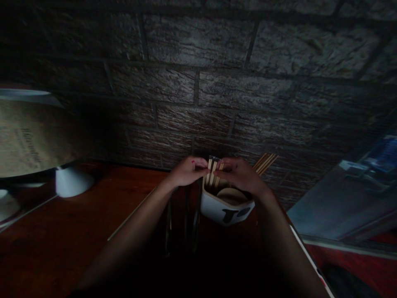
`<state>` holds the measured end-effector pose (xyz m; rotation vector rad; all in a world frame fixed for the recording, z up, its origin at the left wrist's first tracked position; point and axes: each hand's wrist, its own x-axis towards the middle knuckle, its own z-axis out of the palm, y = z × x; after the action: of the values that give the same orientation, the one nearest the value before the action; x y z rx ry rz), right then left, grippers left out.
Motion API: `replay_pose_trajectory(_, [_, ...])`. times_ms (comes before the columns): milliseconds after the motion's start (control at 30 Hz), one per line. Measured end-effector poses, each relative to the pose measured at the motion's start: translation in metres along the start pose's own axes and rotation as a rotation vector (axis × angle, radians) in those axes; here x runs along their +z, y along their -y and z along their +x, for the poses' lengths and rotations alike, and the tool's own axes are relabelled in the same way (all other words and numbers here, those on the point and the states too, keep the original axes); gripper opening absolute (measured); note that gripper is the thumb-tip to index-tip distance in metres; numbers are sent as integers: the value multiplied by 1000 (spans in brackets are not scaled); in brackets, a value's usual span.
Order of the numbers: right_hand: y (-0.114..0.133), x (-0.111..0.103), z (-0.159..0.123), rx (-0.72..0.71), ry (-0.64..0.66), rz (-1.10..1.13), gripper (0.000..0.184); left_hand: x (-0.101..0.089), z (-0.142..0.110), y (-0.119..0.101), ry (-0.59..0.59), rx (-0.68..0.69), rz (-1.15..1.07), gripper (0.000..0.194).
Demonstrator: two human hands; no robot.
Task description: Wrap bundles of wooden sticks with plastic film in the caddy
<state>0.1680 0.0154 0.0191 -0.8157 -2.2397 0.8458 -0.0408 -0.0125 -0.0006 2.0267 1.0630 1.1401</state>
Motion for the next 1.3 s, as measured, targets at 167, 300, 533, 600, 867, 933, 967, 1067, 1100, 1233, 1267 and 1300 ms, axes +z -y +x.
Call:
replay_pose_trajectory(167, [0,0,1,0,5,-32,20,1,0,0,3,3,26,12])
replay_pose_trajectory(300, [1,5,4,12,-52,-57,20,1,-1,-2,10,13,56,14])
replay_pose_trajectory(533, [-2,8,6,12,-73,-25,22,0,0,1,25,14,80,17])
replay_pose_trajectory(600, [-5,8,6,7,-71,-29,22,0,0,1,19,15,66,17])
replay_pose_trajectory(867, [-9,10,7,-18,-30,25,25,-1,-1,-1,25,16,43,17])
replay_pose_trajectory(933, [-8,9,7,-12,-26,42,25,-2,-1,-1,31,20,33,17])
replay_pose_trajectory(967, [-8,9,7,-11,-27,52,25,-2,-1,0,36,21,28,17])
replay_pose_trajectory(1067, [-7,8,7,-18,-25,70,23,-2,0,1,51,19,16,17])
replay_pose_trajectory(1100, [-7,8,7,-19,-21,68,22,-2,0,1,54,21,13,17])
replay_pose_trajectory(1233, [-3,8,6,-8,-36,23,22,-2,0,2,62,12,16,18])
replay_pose_trajectory(1267, [-2,8,6,-7,-45,14,22,-2,0,2,66,8,17,19])
replay_pose_trajectory(1300, [-1,9,6,-7,-48,10,22,-2,0,3,67,7,16,19])
